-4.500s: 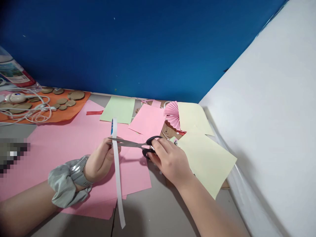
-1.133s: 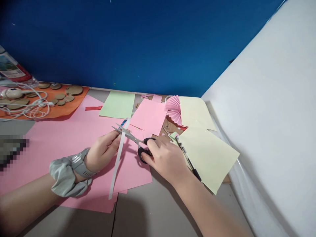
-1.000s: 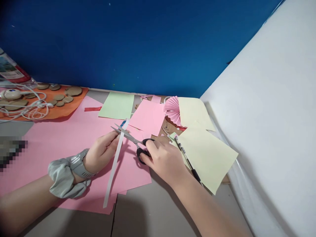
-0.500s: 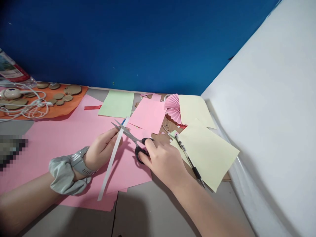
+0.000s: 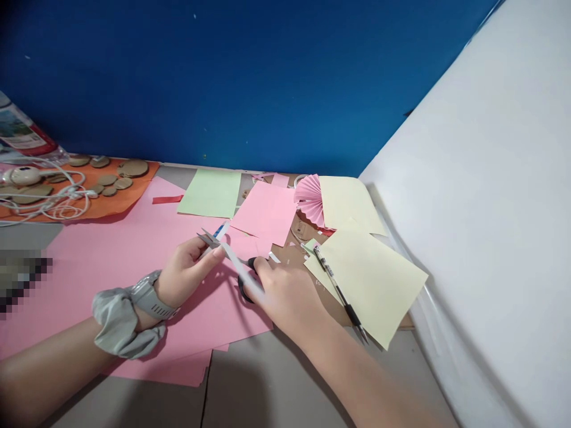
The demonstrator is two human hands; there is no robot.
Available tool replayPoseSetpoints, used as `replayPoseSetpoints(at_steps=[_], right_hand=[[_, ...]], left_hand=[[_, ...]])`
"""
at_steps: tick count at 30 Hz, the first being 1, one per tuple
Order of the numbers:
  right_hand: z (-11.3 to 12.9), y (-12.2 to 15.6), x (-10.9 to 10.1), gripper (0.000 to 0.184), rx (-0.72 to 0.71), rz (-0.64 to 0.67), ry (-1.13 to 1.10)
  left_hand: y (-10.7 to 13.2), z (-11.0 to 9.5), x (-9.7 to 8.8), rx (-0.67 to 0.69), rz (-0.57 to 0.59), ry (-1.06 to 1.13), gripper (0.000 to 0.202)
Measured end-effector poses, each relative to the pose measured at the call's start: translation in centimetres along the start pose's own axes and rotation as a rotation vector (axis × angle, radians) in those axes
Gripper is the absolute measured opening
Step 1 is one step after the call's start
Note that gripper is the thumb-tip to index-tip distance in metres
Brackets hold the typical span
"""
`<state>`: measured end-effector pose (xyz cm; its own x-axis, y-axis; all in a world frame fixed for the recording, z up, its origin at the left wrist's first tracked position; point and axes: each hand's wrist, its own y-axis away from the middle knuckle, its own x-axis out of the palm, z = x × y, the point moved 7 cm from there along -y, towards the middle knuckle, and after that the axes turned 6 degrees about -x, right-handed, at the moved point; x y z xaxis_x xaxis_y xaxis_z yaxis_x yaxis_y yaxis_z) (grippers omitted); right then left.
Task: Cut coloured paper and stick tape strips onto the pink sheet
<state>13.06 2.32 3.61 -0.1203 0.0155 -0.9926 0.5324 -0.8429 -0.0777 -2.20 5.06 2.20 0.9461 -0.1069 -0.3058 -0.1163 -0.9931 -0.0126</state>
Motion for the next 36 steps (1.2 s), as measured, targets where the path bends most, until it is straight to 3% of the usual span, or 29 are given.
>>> replayPoseSetpoints(at_steps=[10, 15, 24, 36], right_hand=[[-0.1, -0.2, 0.3, 0.015, 0.043, 0.036, -0.113], [-0.5, -0.2, 0.5, 0.015, 0.113, 0.147, -0.346], [-2.7, 0.6, 1.5, 0.024, 0.090, 0.265, -0.715], [-2.7, 0.7, 1.5, 0.036, 0.093, 0.400, -0.971]], left_hand=[[0.1, 0.4, 0.0, -0.024, -0.013, -0.057, 0.034], [0.1, 0.0, 0.1, -0.019, -0.018, -0.066, 0.031], [0.6, -1.4, 0.8, 0.122, 0.218, 0.033, 0.022], [0.7, -0.2, 1.6, 0.039, 0.279, 0.063, 0.037]])
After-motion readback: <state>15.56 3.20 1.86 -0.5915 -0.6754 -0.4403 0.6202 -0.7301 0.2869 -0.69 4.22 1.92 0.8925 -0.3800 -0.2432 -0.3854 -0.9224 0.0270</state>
